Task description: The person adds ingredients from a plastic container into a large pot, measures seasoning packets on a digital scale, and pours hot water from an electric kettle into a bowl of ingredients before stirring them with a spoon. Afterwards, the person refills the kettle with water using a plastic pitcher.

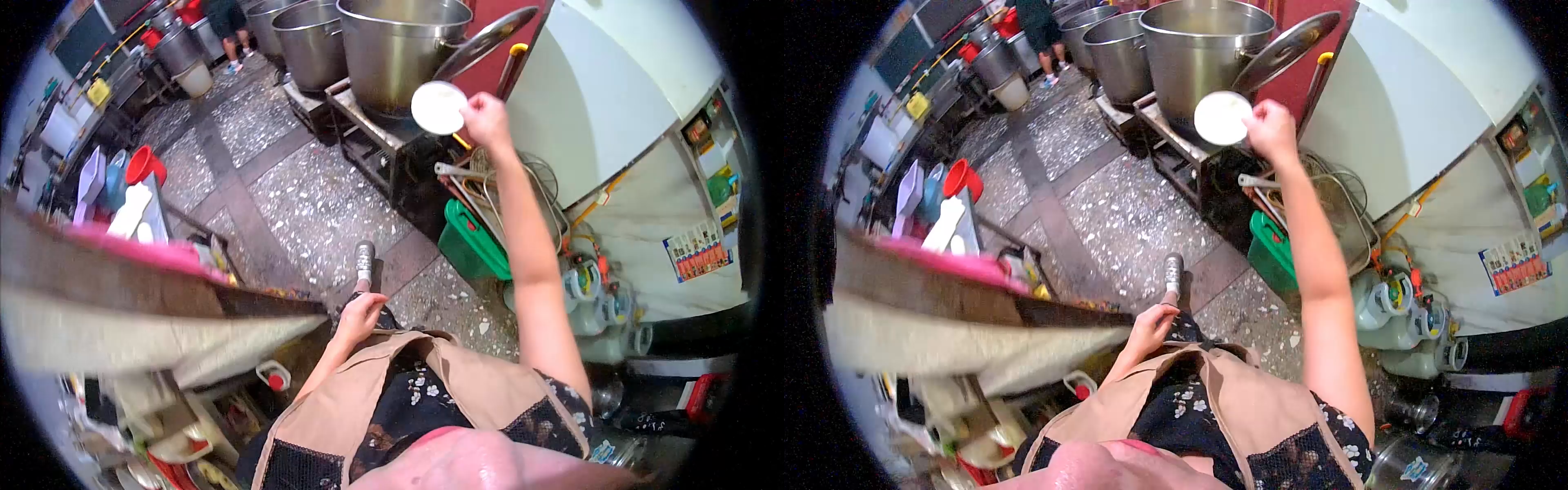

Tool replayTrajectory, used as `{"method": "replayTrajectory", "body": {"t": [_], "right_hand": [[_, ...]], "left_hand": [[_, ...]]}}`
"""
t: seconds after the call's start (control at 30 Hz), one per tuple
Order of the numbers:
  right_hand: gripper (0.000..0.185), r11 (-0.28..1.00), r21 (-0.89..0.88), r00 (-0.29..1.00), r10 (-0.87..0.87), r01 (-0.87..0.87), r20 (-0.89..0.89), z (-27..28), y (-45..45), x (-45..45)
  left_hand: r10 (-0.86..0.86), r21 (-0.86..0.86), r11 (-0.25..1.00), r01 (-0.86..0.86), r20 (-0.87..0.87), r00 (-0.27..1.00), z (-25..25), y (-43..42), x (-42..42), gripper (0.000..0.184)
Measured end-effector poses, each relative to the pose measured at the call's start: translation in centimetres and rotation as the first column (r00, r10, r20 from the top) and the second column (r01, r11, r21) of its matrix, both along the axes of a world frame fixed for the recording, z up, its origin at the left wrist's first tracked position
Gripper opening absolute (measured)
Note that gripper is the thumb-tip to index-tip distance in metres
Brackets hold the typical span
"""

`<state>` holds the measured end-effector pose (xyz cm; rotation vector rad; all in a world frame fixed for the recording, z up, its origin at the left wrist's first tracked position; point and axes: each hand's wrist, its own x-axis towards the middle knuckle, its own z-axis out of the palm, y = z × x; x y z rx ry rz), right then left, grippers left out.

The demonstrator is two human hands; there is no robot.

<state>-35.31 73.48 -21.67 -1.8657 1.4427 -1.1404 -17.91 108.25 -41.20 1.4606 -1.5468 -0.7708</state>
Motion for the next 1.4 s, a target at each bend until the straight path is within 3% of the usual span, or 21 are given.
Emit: {"method": "replayTrajectory", "body": {"t": [0.03, 0.1, 0.17, 0.3, 0.37, 0.43, 0.5, 0.6, 0.63, 0.77, 0.83, 0.97, 1.03, 1.1, 1.13, 1.17, 1.23, 1.27, 1.3, 1.33, 1.4], "right_hand": [[0.017, 0.991, -0.131, 0.999, -0.037, 0.031, -0.038, 1.4, -4.0, 1.3], [0.017, 0.972, -0.205, 0.983, -0.143, 0.116, -0.119, 5.3, -11.1, 3.8], [0.017, 0.996, -0.061, 0.997, -0.061, 0.064, 0.045, 8.2, -18.7, 6.6], [0.015, 0.992, 0.000, 0.991, -0.125, 0.125, -0.040, 11.7, -32.0, 10.1], [0.016, 0.983, -0.014, 0.978, -0.185, 0.185, -0.100, 12.4, -36.8, 11.2], [0.022, 0.864, -0.423, 0.782, -0.456, 0.273, -0.426, 12.4, -40.8, 12.4], [0.022, 0.869, -0.449, 0.753, -0.437, 0.210, -0.493, 13.0, -42.9, 13.8], [0.013, 0.695, -0.705, 0.536, -0.545, -0.140, -0.644, 11.8, -46.5, 15.2], [0.013, 0.658, -0.722, 0.511, -0.554, -0.216, -0.658, 11.4, -47.8, 15.2], [0.012, 0.684, -0.690, 0.498, -0.525, -0.236, -0.690, 12.0, -49.8, 15.2], [0.012, 0.774, -0.634, 0.532, -0.535, -0.003, -0.656, 12.5, -49.7, 15.5], [0.013, 0.817, -0.568, 0.459, -0.467, -0.104, -0.756, 11.0, -49.8, 14.9], [0.015, 0.839, -0.531, 0.441, -0.433, -0.123, -0.786, 10.8, -50.0, 15.1], [0.019, 0.907, -0.420, 0.614, -0.351, 0.035, -0.707, 11.1, -49.0, 15.7], [0.021, 0.946, -0.322, 0.710, -0.243, 0.024, -0.661, 11.5, -49.0, 15.9], [0.021, 0.946, -0.325, 0.726, -0.217, -0.009, -0.653, 11.5, -49.2, 16.2], [0.022, 0.979, -0.142, 0.843, 0.048, -0.145, -0.536, 11.0, -49.7, 18.2], [0.021, 0.957, -0.181, 0.876, 0.121, -0.228, -0.467, 10.7, -49.0, 20.2], [0.021, 0.937, -0.178, 0.864, 0.188, -0.300, -0.467, 10.7, -47.0, 22.4], [0.019, 0.891, -0.083, 0.872, 0.412, -0.446, -0.263, 10.8, -43.7, 24.8], [0.015, 0.661, 0.024, 0.659, 0.743, -0.750, 0.115, 8.9, -36.0, 29.1]], "left_hand": [[-0.019, -0.003, 1.000, 0.019, -0.003, 1.000, -0.2, -2.8, 1.7, 0.011], [0.055, 0.018, 0.998, -0.055, -0.041, 0.998, -0.1, -9.2, 5.1, 0.011], [0.095, 0.010, 0.995, -0.095, -0.018, 0.995, -0.3, -15.5, 9.9, 0.012], [0.228, -0.095, 0.969, -0.228, -0.016, 0.974, 0.2, -26.9, 18.2, 0.012], [0.325, 0.023, 0.946, -0.324, -0.121, 0.938, 1.6, -31.2, 20.5, 0.014], [0.372, 0.094, 0.928, -0.360, -0.278, 0.886, 1.5, -34.6, 21.9, 0.014], [0.337, 0.128, 0.941, -0.312, -0.292, 0.895, 1.5, -37.0, 22.5, 0.015], [0.296, 0.179, 0.949, -0.258, -0.234, 0.926, 0.2, -38.6, 22.5, 0.016], [0.290, 0.185, 0.950, -0.251, -0.227, 0.930, -0.4, -38.8, 22.5, 0.016], [0.322, 0.297, 0.923, -0.246, -0.241, 0.916, -0.2, -39.2, 22.4, 0.016], [0.321, 0.268, 0.926, -0.265, -0.196, 0.926, 0.3, -39.7, 22.8, 0.016], [0.386, 0.254, 0.915, -0.313, -0.324, 0.864, -0.2, -39.9, 22.8, 0.016], [0.411, 0.247, 0.905, -0.347, -0.294, 0.863, 0.3, -39.4, 22.0, 0.016], [0.445, 0.209, 0.892, -0.400, -0.262, 0.856, 0.2, -37.8, 20.8, 0.016], [0.464, 0.175, 0.885, -0.432, -0.229, 0.856, 0.1, -37.1, 20.2, 0.016], [0.495, 0.167, 0.868, -0.468, -0.221, 0.840, 0.4, -36.1, 19.3, 0.016], [0.559, 0.245, 0.825, -0.509, -0.223, 0.799, 1.1, -33.7, 17.1, 0.016], [0.586, 0.241, 0.806, -0.541, -0.190, 0.788, 1.4, -32.3, 15.9, 0.016], [0.645, 0.243, 0.762, -0.601, -0.190, 0.741, 1.5, -31.1, 14.5, 0.016], [0.650, 0.191, 0.757, -0.625, -0.122, 0.750, 1.7, -29.9, 13.3, 0.016], [0.710, 0.101, 0.701, -0.706, -0.010, 0.704, 3.3, -26.7, 10.0, 0.018]]}}
